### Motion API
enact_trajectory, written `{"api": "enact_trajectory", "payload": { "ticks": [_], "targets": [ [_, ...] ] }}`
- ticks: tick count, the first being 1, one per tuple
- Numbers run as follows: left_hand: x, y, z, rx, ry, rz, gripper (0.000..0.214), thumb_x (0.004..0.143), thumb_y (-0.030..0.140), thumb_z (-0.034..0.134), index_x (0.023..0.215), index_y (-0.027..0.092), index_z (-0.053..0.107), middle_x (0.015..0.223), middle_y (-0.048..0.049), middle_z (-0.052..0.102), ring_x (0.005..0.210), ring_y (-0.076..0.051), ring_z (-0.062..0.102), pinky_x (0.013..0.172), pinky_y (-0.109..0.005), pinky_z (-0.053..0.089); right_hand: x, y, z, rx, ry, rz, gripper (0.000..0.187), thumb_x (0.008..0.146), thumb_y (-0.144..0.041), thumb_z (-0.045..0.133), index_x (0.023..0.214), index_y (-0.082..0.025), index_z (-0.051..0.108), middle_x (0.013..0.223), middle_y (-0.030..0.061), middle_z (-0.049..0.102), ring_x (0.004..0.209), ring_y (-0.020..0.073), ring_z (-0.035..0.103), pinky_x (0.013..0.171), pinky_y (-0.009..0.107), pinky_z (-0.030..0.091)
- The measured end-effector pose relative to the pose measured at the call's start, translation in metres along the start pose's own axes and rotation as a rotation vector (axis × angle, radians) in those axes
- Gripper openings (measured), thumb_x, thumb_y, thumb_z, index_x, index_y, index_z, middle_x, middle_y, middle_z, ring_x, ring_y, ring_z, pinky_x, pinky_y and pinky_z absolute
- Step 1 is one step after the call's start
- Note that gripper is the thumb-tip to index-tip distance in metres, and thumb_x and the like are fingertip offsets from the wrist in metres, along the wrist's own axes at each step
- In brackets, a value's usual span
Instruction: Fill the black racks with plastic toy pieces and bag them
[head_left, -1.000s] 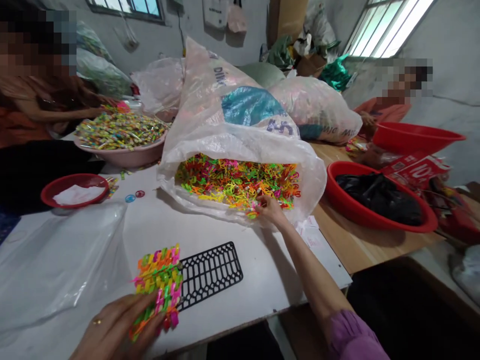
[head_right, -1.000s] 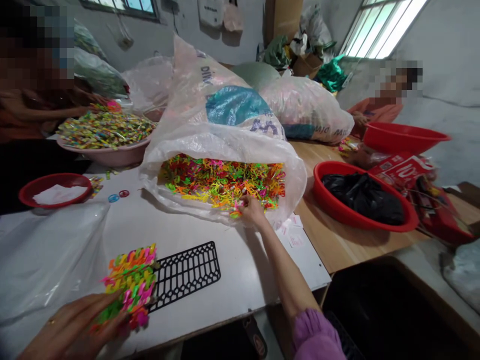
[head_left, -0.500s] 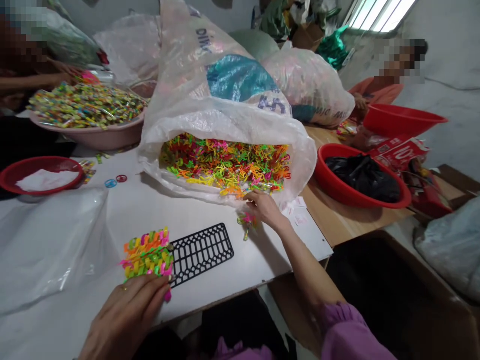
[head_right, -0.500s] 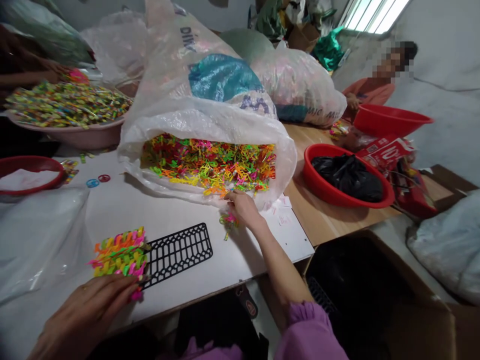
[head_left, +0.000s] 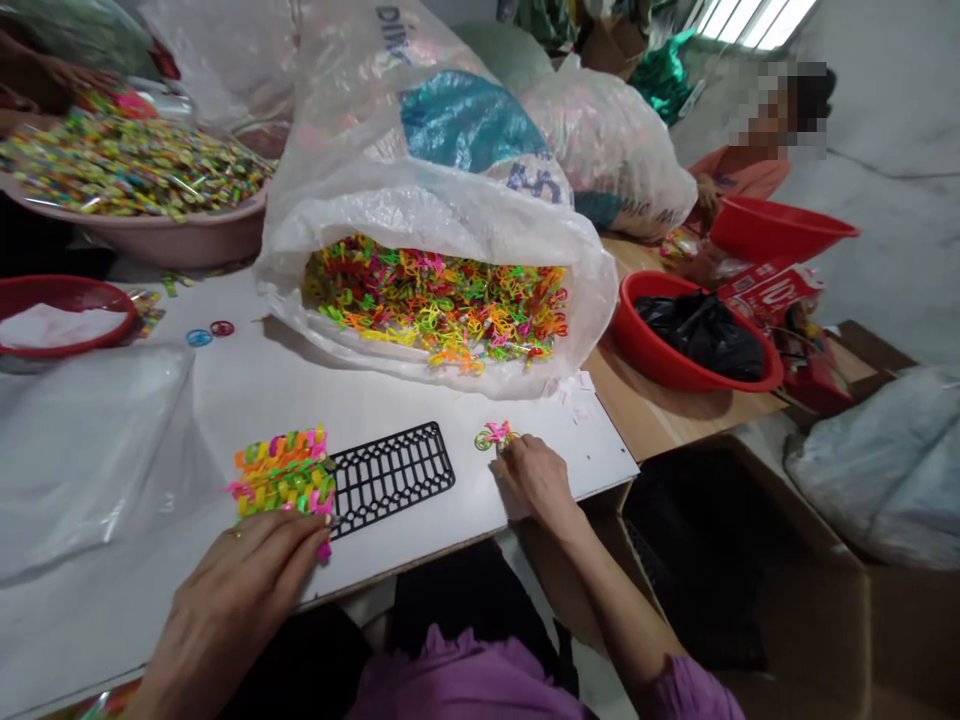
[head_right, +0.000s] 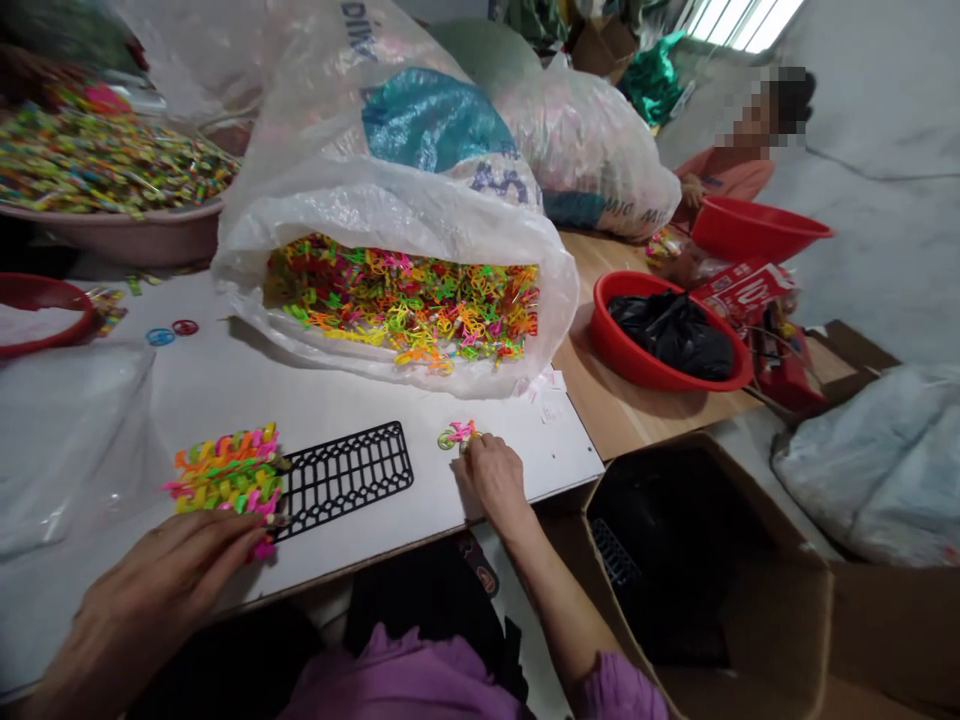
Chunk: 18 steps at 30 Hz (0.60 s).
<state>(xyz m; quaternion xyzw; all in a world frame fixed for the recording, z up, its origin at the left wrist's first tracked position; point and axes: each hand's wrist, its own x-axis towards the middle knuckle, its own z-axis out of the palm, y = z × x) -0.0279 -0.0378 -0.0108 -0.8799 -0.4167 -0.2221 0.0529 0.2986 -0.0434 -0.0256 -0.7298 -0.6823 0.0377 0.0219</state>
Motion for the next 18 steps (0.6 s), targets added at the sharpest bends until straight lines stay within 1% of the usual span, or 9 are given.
{"api": "enact_trajectory", "payload": {
  "ticks": [3,5,8,10,12,13,15,17,18],
  "targets": [
    [0.0,0.002,-0.002,-0.09,0.005,-0.073,0.022,0.089,0.035,0.043,0.093,0.023,0.061,0.086,-0.0023,0.065,0.082,-0.019,0.06,0.078,-0.033,0.045,0.007,-0.004,0.001,-0.009,-0.014,0.099,0.017,0.084,-0.029,0.047,0.089,-0.016,0.058,0.087,0.0077,0.061,0.083,0.0196,0.057,0.064,0.026,0.039],
    [0.006,0.001,-0.011,-0.16,0.058,-0.132,0.015,0.086,0.031,0.05,0.094,0.022,0.06,0.086,-0.0017,0.065,0.082,-0.016,0.06,0.077,-0.029,0.046,0.013,-0.002,0.002,0.059,-0.03,0.173,0.015,0.082,-0.026,0.047,0.085,-0.016,0.058,0.084,0.0078,0.062,0.076,0.0185,0.057,0.059,0.025,0.037],
    [0.025,-0.005,-0.028,-0.216,0.172,-0.241,0.014,0.085,0.026,0.054,0.097,0.02,0.058,0.09,-0.0025,0.064,0.087,-0.015,0.06,0.079,-0.026,0.047,0.033,-0.01,-0.005,0.417,-0.046,0.219,0.017,0.077,-0.033,0.052,0.077,-0.017,0.057,0.071,0.0038,0.06,0.062,0.015,0.054,0.054,0.023,0.035],
    [0.04,-0.011,-0.032,-0.202,0.178,-0.315,0.016,0.085,0.027,0.053,0.098,0.02,0.059,0.093,-0.0032,0.063,0.09,-0.016,0.058,0.081,-0.028,0.047,0.048,-0.034,-0.014,0.742,-0.003,0.133,0.02,0.073,-0.037,0.057,0.077,-0.017,0.055,0.064,0.0001,0.057,0.057,0.013,0.05,0.052,0.022,0.035],
    [0.052,-0.015,-0.027,-0.179,0.066,-0.33,0.017,0.086,0.027,0.052,0.099,0.019,0.059,0.095,-0.004,0.062,0.091,-0.017,0.058,0.083,-0.031,0.046,0.059,-0.072,-0.018,0.994,0.025,-0.004,0.024,0.069,-0.036,0.06,0.083,-0.017,0.054,0.064,-0.002,0.055,0.056,0.0118,0.048,0.052,0.021,0.036],
    [0.056,-0.016,-0.022,-0.166,-0.008,-0.316,0.017,0.086,0.026,0.05,0.099,0.018,0.059,0.095,-0.0043,0.062,0.092,-0.018,0.057,0.084,-0.033,0.045,0.062,-0.092,-0.016,1.078,-0.009,-0.072,0.026,0.068,-0.034,0.061,0.086,-0.017,0.054,0.065,-0.0025,0.055,0.056,0.0114,0.048,0.052,0.021,0.037],
    [0.061,-0.016,-0.01,-0.149,-0.111,-0.274,0.017,0.087,0.023,0.048,0.097,0.017,0.06,0.094,-0.0048,0.062,0.093,-0.019,0.057,0.085,-0.035,0.044,0.066,-0.13,-0.004,1.126,-0.148,-0.184,0.021,0.07,-0.029,0.058,0.087,-0.018,0.054,0.066,-0.0027,0.056,0.057,0.0113,0.05,0.053,0.021,0.039],
    [0.061,-0.016,-0.001,-0.147,-0.125,-0.257,0.016,0.088,0.02,0.045,0.096,0.017,0.06,0.093,-0.005,0.063,0.093,-0.019,0.056,0.086,-0.035,0.043,0.068,-0.155,0.014,1.058,-0.245,-0.21,0.009,0.072,-0.024,0.055,0.079,-0.018,0.056,0.066,-0.0021,0.057,0.059,0.0118,0.051,0.055,0.021,0.039],
    [0.061,-0.016,0.001,-0.16,-0.125,-0.255,0.017,0.088,0.02,0.045,0.096,0.017,0.059,0.092,-0.0048,0.063,0.093,-0.019,0.056,0.086,-0.035,0.043,0.069,-0.162,0.023,1.018,-0.254,-0.203,0.006,0.073,-0.023,0.054,0.076,-0.018,0.056,0.066,-0.0016,0.058,0.06,0.0121,0.052,0.056,0.021,0.04]
  ]
}}
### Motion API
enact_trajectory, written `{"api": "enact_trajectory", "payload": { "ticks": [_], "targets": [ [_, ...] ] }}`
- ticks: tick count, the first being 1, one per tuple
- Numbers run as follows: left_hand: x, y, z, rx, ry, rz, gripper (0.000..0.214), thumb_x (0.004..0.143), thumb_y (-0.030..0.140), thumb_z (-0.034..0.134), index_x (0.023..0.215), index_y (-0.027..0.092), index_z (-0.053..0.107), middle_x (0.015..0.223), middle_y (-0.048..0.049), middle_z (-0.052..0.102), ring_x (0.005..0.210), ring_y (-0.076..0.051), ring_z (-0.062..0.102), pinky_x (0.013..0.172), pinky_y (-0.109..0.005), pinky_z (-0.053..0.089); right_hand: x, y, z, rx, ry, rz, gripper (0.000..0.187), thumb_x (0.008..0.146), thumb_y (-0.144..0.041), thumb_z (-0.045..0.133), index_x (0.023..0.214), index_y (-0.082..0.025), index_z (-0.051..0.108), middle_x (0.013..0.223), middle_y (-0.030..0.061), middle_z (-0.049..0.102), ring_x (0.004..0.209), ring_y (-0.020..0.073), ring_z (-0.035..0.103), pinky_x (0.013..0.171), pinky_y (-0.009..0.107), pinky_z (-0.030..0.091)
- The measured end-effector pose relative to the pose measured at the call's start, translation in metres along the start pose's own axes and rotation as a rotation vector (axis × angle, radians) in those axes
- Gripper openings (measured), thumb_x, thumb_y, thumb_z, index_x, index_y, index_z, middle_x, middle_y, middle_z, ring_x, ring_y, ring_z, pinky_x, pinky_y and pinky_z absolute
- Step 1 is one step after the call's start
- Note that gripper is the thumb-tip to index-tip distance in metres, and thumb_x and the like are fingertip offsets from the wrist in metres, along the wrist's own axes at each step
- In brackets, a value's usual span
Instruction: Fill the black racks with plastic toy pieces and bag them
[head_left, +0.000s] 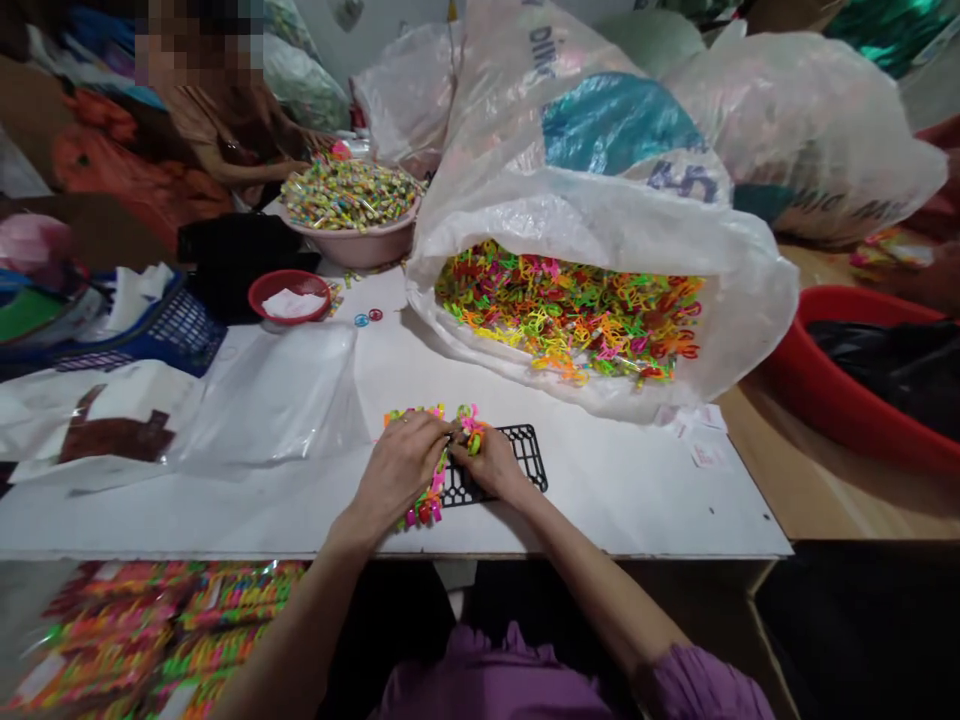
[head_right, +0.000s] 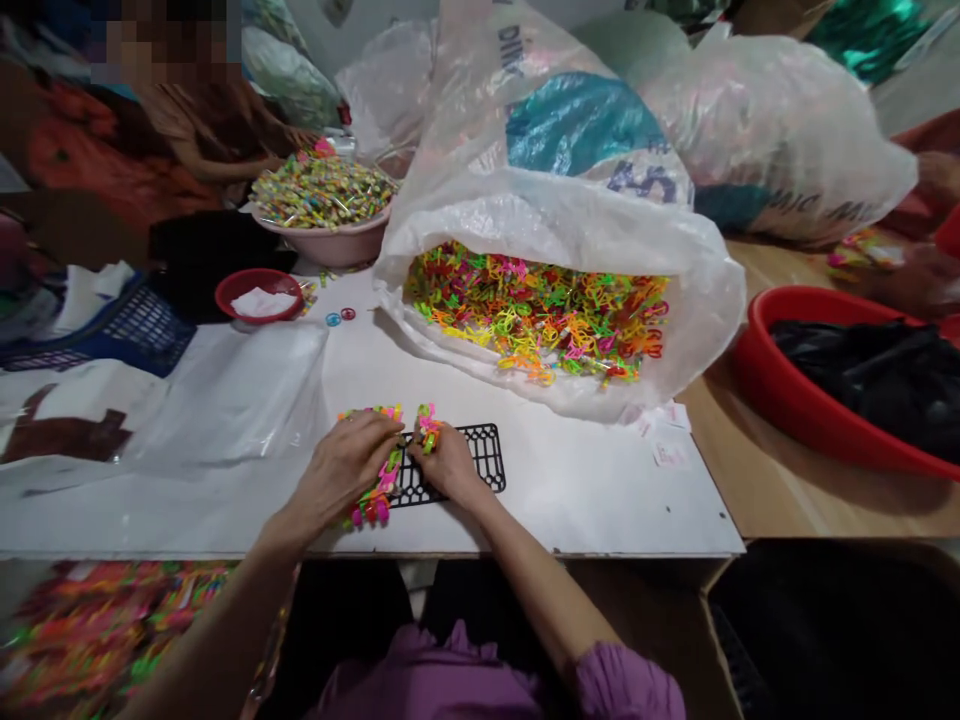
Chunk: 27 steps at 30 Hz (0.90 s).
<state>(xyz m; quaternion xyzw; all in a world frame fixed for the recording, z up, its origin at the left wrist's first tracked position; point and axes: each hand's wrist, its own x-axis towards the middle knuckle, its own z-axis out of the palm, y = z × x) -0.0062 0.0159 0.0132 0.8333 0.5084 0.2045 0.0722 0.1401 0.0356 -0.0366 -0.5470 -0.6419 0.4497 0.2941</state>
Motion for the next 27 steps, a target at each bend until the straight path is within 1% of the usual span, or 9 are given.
{"api": "enact_trajectory", "payload": {
  "ticks": [2,4,8,11,13,16,19,22,27],
  "targets": [
    [0.0,-0.002,0.001,-0.043,-0.018,0.004,0.017,0.089,0.02,0.044,0.097,0.017,0.058,0.092,-0.0042,0.063,0.093,-0.018,0.056,0.085,-0.034,0.043,0.005,0.009,0.01,-0.045,0.036,-0.006,0.008,0.077,-0.024,0.052,0.078,-0.017,0.057,0.07,-0.0002,0.059,0.064,0.0131,0.053,0.059,0.022,0.041],
    [0.001,-0.003,-0.001,-0.081,-0.049,-0.007,0.017,0.088,0.021,0.047,0.101,0.017,0.057,0.093,-0.004,0.062,0.093,-0.018,0.056,0.084,-0.033,0.044,0.008,0.016,0.01,-0.097,0.043,-0.079,0.01,0.079,-0.023,0.052,0.084,-0.017,0.057,0.076,0.0015,0.061,0.07,0.0142,0.054,0.064,0.023,0.042],
    [0.006,-0.004,-0.003,-0.08,-0.073,-0.068,0.026,0.085,0.024,0.054,0.109,0.017,0.053,0.101,-0.0051,0.062,0.098,-0.019,0.055,0.086,-0.034,0.043,0.01,0.021,0.005,-0.335,-0.038,-0.246,0.013,0.081,-0.018,0.05,0.092,-0.017,0.056,0.088,0.0043,0.058,0.08,0.0156,0.054,0.073,0.025,0.042],
    [0.011,-0.003,-0.003,-0.07,-0.095,-0.064,0.027,0.084,0.026,0.055,0.109,0.017,0.053,0.101,-0.0055,0.062,0.098,-0.02,0.055,0.087,-0.034,0.043,0.01,0.019,0.006,-0.472,-0.055,-0.28,0.016,0.084,-0.02,0.047,0.097,-0.015,0.054,0.093,0.0064,0.056,0.082,0.0163,0.053,0.073,0.025,0.042],
    [0.012,-0.003,-0.003,-0.07,-0.099,-0.043,0.025,0.085,0.029,0.054,0.106,0.017,0.054,0.099,-0.0052,0.062,0.097,-0.02,0.055,0.086,-0.034,0.043,0.011,0.015,0.008,-0.548,-0.077,-0.283,0.018,0.085,-0.021,0.044,0.1,-0.016,0.052,0.094,0.0068,0.055,0.082,0.0167,0.054,0.072,0.025,0.042],
    [0.009,-0.007,-0.001,-0.057,-0.079,-0.026,0.017,0.088,0.031,0.047,0.095,0.019,0.057,0.091,-0.0037,0.063,0.09,-0.019,0.056,0.082,-0.033,0.042,0.014,0.009,0.009,-0.648,-0.132,-0.294,0.019,0.087,-0.022,0.04,0.1,-0.017,0.052,0.094,0.0071,0.056,0.081,0.0173,0.055,0.069,0.026,0.042],
    [0.006,-0.012,0.003,-0.036,-0.044,-0.01,0.019,0.09,0.029,0.043,0.087,0.02,0.058,0.085,-0.0025,0.062,0.084,-0.017,0.056,0.078,-0.031,0.042,0.018,0.007,0.005,-0.678,-0.165,-0.315,0.019,0.088,-0.028,0.04,0.098,-0.017,0.052,0.092,0.0067,0.057,0.079,0.0179,0.057,0.066,0.026,0.043],
    [0.006,-0.012,0.007,-0.01,-0.032,0.026,0.019,0.089,0.028,0.042,0.083,0.021,0.059,0.081,-0.0016,0.061,0.08,-0.017,0.056,0.074,-0.03,0.042,0.017,0.008,0.004,-0.676,-0.16,-0.337,0.022,0.088,-0.033,0.04,0.098,-0.018,0.051,0.09,0.0066,0.058,0.078,0.0194,0.058,0.064,0.027,0.044],
    [0.01,-0.003,0.008,0.117,0.014,0.014,0.024,0.089,0.027,0.039,0.072,0.02,0.056,0.072,-0.0018,0.059,0.072,-0.018,0.055,0.07,-0.032,0.04,0.014,0.012,0.009,-0.654,-0.124,-0.312,0.022,0.086,-0.029,0.042,0.101,-0.016,0.053,0.093,0.0085,0.06,0.078,0.0214,0.059,0.064,0.03,0.045]
  ]
}}
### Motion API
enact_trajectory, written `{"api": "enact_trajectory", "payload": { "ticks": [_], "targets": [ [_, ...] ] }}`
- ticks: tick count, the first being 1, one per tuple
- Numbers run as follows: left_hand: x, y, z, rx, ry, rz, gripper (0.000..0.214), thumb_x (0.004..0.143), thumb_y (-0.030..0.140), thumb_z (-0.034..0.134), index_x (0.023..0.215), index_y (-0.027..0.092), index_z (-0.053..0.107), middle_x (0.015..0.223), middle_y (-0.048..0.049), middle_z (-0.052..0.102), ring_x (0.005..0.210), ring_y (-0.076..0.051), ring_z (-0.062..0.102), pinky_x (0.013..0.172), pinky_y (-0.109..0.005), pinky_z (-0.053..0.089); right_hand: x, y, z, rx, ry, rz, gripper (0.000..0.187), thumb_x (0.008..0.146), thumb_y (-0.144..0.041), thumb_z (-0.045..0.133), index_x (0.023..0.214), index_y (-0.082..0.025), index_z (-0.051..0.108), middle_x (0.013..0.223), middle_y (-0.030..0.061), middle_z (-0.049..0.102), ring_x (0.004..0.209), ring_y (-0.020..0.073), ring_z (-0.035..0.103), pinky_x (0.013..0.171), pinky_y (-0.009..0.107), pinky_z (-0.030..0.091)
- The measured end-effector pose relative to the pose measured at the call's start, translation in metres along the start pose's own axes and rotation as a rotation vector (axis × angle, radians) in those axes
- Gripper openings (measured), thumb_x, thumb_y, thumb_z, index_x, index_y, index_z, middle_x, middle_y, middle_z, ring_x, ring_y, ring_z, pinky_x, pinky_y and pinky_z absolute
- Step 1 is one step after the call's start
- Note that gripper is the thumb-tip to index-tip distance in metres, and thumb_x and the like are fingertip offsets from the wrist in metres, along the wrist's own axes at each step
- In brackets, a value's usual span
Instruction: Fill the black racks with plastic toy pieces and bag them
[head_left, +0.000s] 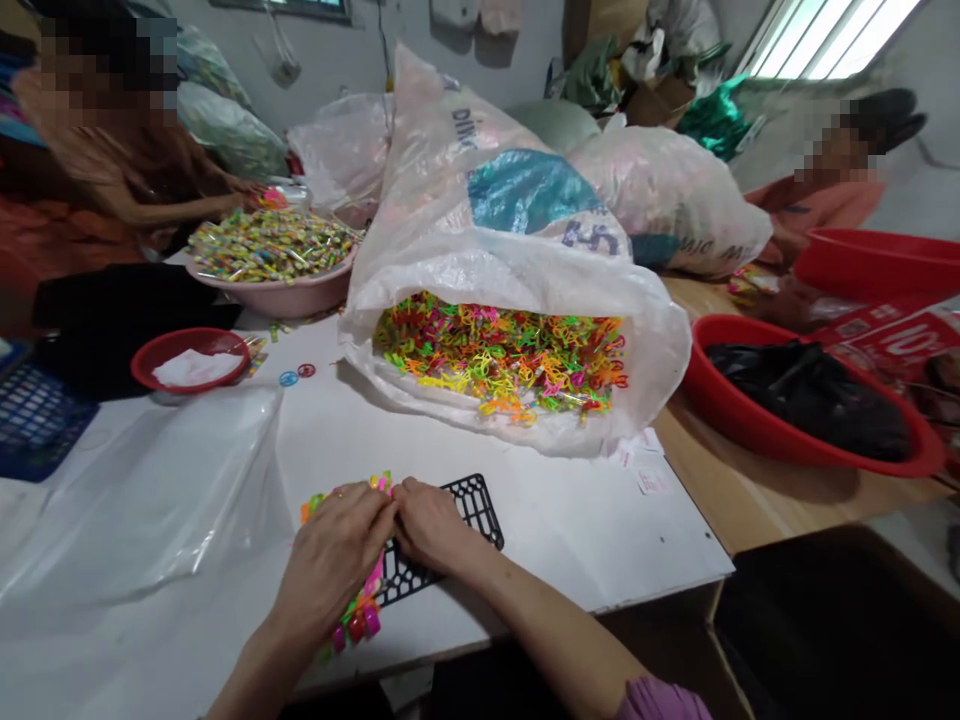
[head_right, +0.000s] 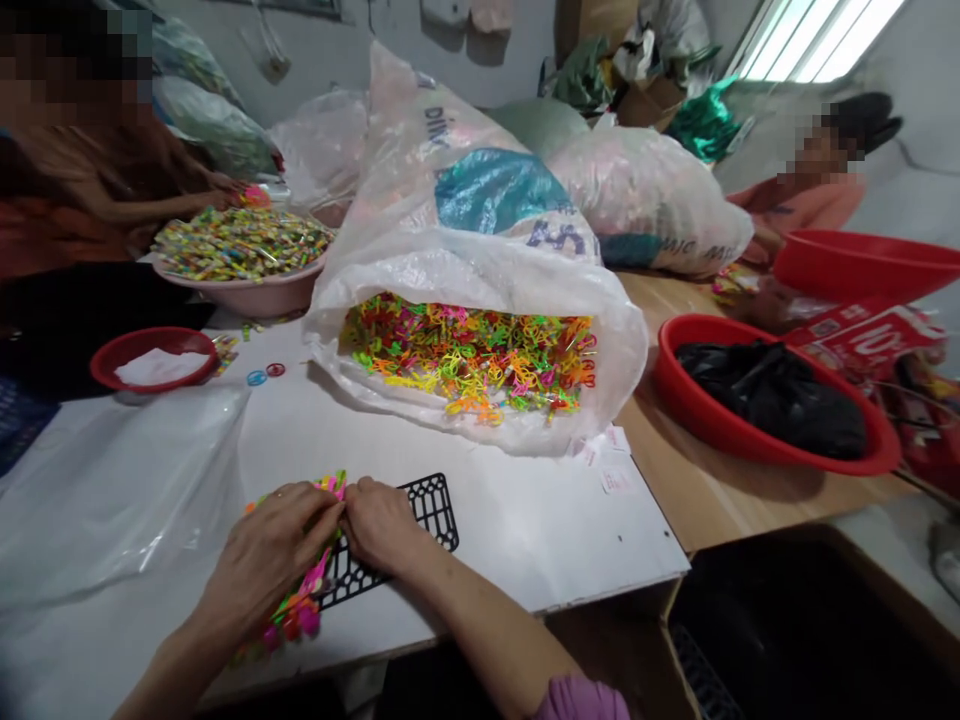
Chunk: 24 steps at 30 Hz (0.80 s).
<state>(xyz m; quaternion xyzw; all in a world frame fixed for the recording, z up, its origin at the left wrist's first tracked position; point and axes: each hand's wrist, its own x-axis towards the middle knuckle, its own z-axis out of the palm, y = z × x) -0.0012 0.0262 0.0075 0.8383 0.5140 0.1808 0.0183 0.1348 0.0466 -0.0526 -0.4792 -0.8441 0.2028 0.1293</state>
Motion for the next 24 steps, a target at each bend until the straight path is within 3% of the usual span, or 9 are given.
{"api": "enact_trajectory", "payload": {
  "ticks": [4,6,9,11,14,17,20,24],
  "targets": [
    [-0.001,-0.001,0.001,0.032,-0.028,0.025,0.028,0.09,0.027,0.036,0.074,0.021,0.058,0.073,-0.0022,0.061,0.075,-0.019,0.057,0.071,-0.033,0.041,0.003,0.028,-0.025,0.259,-0.059,-0.069,0.016,0.084,-0.027,0.052,0.095,-0.017,0.058,0.088,0.0027,0.063,0.077,0.0135,0.059,0.067,0.022,0.044],
    [-0.003,-0.002,0.0,-0.039,-0.027,0.008,0.026,0.09,0.034,0.039,0.084,0.021,0.061,0.081,-0.0026,0.064,0.081,-0.019,0.059,0.074,-0.032,0.044,0.006,0.054,-0.052,0.26,0.022,-0.006,0.016,0.085,-0.022,0.051,0.097,-0.016,0.059,0.092,0.0035,0.063,0.081,0.0123,0.057,0.071,0.021,0.043],
    [-0.003,-0.006,-0.008,-0.207,0.036,-0.077,0.029,0.088,0.042,0.043,0.099,0.022,0.06,0.095,-0.0031,0.066,0.09,-0.017,0.06,0.079,-0.029,0.046,0.013,0.093,-0.095,-0.065,0.18,0.204,0.028,0.082,-0.015,0.051,0.109,-0.013,0.058,0.104,0.0109,0.059,0.092,0.0189,0.054,0.079,0.028,0.04],
    [-0.003,-0.011,-0.019,-0.276,0.113,-0.178,0.029,0.088,0.042,0.044,0.101,0.022,0.06,0.098,-0.0027,0.066,0.092,-0.016,0.06,0.081,-0.028,0.047,0.018,0.114,-0.112,-0.295,0.161,0.239,0.034,0.08,-0.015,0.053,0.113,-0.014,0.057,0.11,0.0134,0.057,0.101,0.024,0.049,0.086,0.034,0.036],
    [-0.007,-0.023,-0.037,-0.273,0.237,-0.315,0.026,0.087,0.038,0.045,0.098,0.021,0.062,0.096,-0.0016,0.066,0.089,-0.015,0.061,0.08,-0.027,0.047,0.021,0.131,-0.12,-0.453,0.098,0.232,0.025,0.083,-0.018,0.05,0.105,-0.014,0.061,0.104,0.013,0.06,0.103,0.0261,0.047,0.087,0.037,0.032],
    [-0.015,-0.029,-0.046,-0.257,0.225,-0.334,0.026,0.087,0.037,0.046,0.096,0.02,0.062,0.093,-0.002,0.066,0.086,-0.015,0.061,0.078,-0.027,0.048,0.013,0.127,-0.12,-0.481,0.192,0.27,0.024,0.088,-0.023,0.043,0.102,-0.014,0.061,0.098,0.0125,0.061,0.096,0.0252,0.049,0.081,0.035,0.033],
    [-0.017,-0.018,-0.04,-0.199,0.141,-0.209,0.025,0.087,0.036,0.047,0.098,0.019,0.061,0.095,-0.0043,0.064,0.09,-0.017,0.059,0.082,-0.031,0.046,0.001,0.093,-0.112,-0.517,0.268,0.24,0.026,0.091,-0.024,0.039,0.103,-0.014,0.059,0.097,0.0134,0.06,0.094,0.0259,0.047,0.078,0.035,0.034],
    [-0.009,0.005,-0.02,-0.037,-0.075,-0.044,0.02,0.089,0.028,0.046,0.097,0.017,0.061,0.092,-0.0061,0.063,0.092,-0.02,0.057,0.084,-0.037,0.043,-0.001,0.034,-0.076,-0.457,0.076,0.145,0.023,0.088,-0.013,0.038,0.1,-0.013,0.058,0.094,0.0149,0.06,0.093,0.0253,0.049,0.075,0.034,0.037]
  ]
}}
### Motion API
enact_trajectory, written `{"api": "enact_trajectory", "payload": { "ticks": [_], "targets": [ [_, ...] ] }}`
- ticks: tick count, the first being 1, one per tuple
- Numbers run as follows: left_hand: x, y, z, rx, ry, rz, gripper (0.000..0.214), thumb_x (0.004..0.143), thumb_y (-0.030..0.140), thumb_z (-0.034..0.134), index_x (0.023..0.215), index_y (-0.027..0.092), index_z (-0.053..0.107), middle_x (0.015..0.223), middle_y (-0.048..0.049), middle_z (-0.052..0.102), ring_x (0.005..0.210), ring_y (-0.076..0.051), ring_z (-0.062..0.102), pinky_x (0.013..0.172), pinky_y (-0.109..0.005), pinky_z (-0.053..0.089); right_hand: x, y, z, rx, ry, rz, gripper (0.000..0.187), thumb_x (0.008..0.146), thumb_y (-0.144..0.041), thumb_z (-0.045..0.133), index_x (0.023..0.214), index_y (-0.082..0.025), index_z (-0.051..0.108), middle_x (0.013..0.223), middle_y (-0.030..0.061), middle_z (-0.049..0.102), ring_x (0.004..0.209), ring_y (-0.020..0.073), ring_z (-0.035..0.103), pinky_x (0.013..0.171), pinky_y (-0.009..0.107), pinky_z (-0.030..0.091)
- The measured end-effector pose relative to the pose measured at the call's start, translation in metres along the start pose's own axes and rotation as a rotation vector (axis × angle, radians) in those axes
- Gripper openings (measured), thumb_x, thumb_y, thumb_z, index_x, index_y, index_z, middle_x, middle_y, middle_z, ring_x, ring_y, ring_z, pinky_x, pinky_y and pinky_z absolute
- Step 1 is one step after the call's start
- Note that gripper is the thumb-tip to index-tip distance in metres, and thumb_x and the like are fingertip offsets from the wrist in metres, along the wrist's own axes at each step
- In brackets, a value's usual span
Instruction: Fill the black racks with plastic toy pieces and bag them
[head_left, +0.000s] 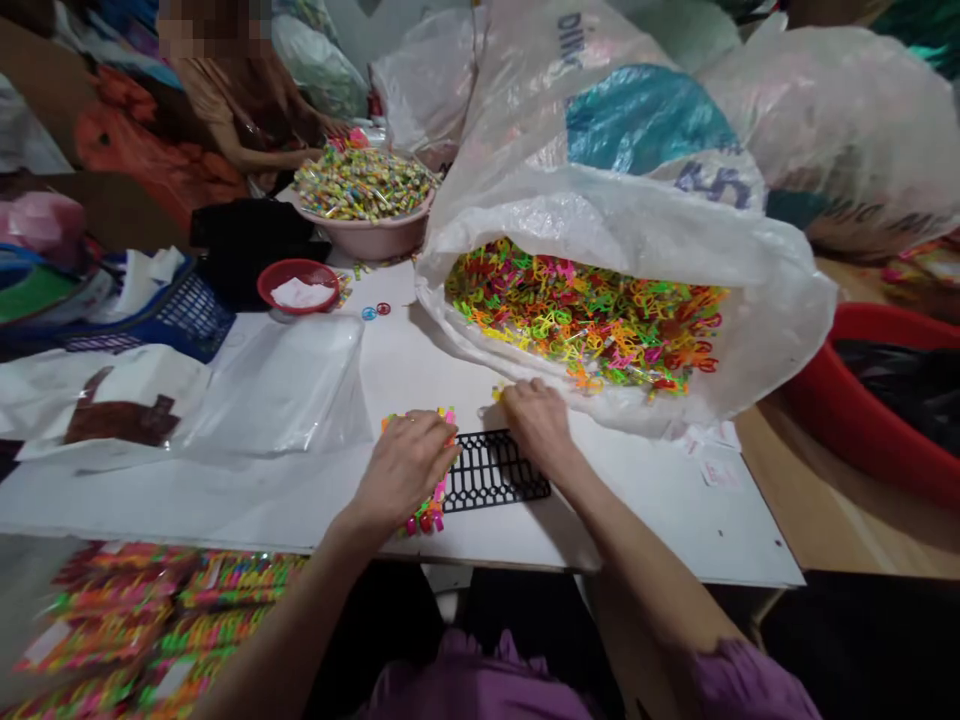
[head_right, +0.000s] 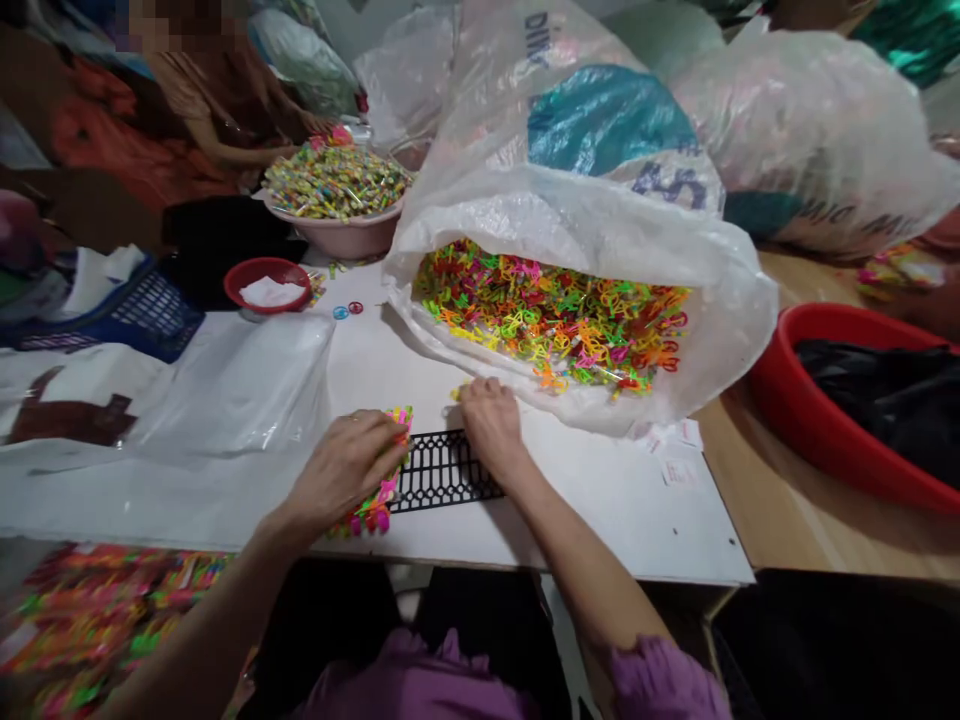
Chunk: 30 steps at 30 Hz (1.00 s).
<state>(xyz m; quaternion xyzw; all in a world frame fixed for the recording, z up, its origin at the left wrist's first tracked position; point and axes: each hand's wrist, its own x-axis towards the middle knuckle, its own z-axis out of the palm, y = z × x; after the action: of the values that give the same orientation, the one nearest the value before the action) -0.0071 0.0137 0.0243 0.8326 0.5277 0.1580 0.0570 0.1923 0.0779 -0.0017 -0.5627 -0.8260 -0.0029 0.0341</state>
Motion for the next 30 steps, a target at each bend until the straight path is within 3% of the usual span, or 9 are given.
{"api": "enact_trajectory", "payload": {
  "ticks": [3,6,9,14,18,24,27,30],
  "targets": [
    [0.002,0.001,0.006,-0.034,-0.063,0.005,0.021,0.091,0.022,0.041,0.094,0.015,0.061,0.089,-0.0058,0.062,0.089,-0.018,0.056,0.085,-0.034,0.044,0.003,-0.022,0.009,0.114,-0.116,-0.002,0.024,0.088,-0.026,0.047,0.106,-0.015,0.056,0.101,0.013,0.06,0.092,0.0239,0.052,0.07,0.031,0.04],
    [-0.002,-0.009,0.005,-0.121,-0.047,0.036,0.023,0.092,0.023,0.039,0.101,0.016,0.059,0.096,-0.0053,0.061,0.093,-0.016,0.055,0.087,-0.032,0.043,0.014,-0.011,0.007,0.228,-0.178,0.015,0.035,0.086,-0.041,0.051,0.111,-0.019,0.055,0.106,0.0091,0.059,0.091,0.0223,0.056,0.068,0.029,0.042],
    [-0.006,-0.018,0.006,-0.145,-0.042,0.07,0.026,0.093,0.023,0.037,0.11,0.017,0.056,0.102,-0.0055,0.061,0.097,-0.017,0.053,0.089,-0.032,0.042,0.029,0.007,0.002,0.208,-0.14,-0.007,0.028,0.089,-0.027,0.045,0.114,-0.019,0.056,0.109,0.0083,0.057,0.095,0.02,0.056,0.072,0.026,0.042],
    [-0.008,-0.021,0.014,-0.119,0.019,0.1,0.026,0.093,0.022,0.036,0.109,0.016,0.056,0.099,-0.0058,0.061,0.095,-0.017,0.054,0.087,-0.032,0.043,0.045,0.017,0.01,0.12,-0.197,-0.222,0.019,0.086,-0.02,0.049,0.1,-0.017,0.062,0.107,0.0095,0.056,0.101,0.0203,0.051,0.072,0.023,0.041],
    [-0.005,-0.02,0.015,-0.099,0.068,0.076,0.022,0.092,0.024,0.038,0.1,0.017,0.057,0.094,-0.0046,0.062,0.091,-0.017,0.054,0.085,-0.032,0.043,0.033,0.026,0.024,0.212,-0.197,-0.147,0.02,0.086,-0.017,0.045,0.098,-0.017,0.06,0.104,0.0068,0.058,0.094,0.0163,0.054,0.071,0.022,0.039],
    [0.006,-0.017,0.01,-0.055,0.01,0.019,0.021,0.092,0.025,0.038,0.087,0.017,0.056,0.085,-0.0041,0.059,0.086,-0.018,0.052,0.081,-0.034,0.042,0.011,0.023,0.041,0.24,-0.127,0.032,0.021,0.087,-0.02,0.042,0.102,-0.017,0.056,0.101,0.0072,0.061,0.089,0.0172,0.057,0.07,0.024,0.038],
    [0.006,-0.016,0.008,-0.058,0.004,0.027,0.02,0.092,0.024,0.037,0.085,0.017,0.056,0.083,-0.0035,0.057,0.084,-0.018,0.051,0.08,-0.033,0.042,0.011,0.019,0.033,0.275,-0.137,0.085,0.02,0.085,-0.019,0.045,0.098,-0.016,0.06,0.097,0.0082,0.061,0.084,0.017,0.057,0.068,0.024,0.038],
    [0.004,-0.016,0.009,-0.052,0.004,0.032,0.02,0.092,0.024,0.038,0.084,0.017,0.055,0.083,-0.0037,0.056,0.084,-0.018,0.051,0.08,-0.033,0.042,0.004,0.009,0.017,0.513,-0.052,0.035,0.02,0.082,-0.022,0.05,0.098,-0.016,0.061,0.089,0.005,0.063,0.074,0.0137,0.056,0.066,0.023,0.039]
  ]
}}
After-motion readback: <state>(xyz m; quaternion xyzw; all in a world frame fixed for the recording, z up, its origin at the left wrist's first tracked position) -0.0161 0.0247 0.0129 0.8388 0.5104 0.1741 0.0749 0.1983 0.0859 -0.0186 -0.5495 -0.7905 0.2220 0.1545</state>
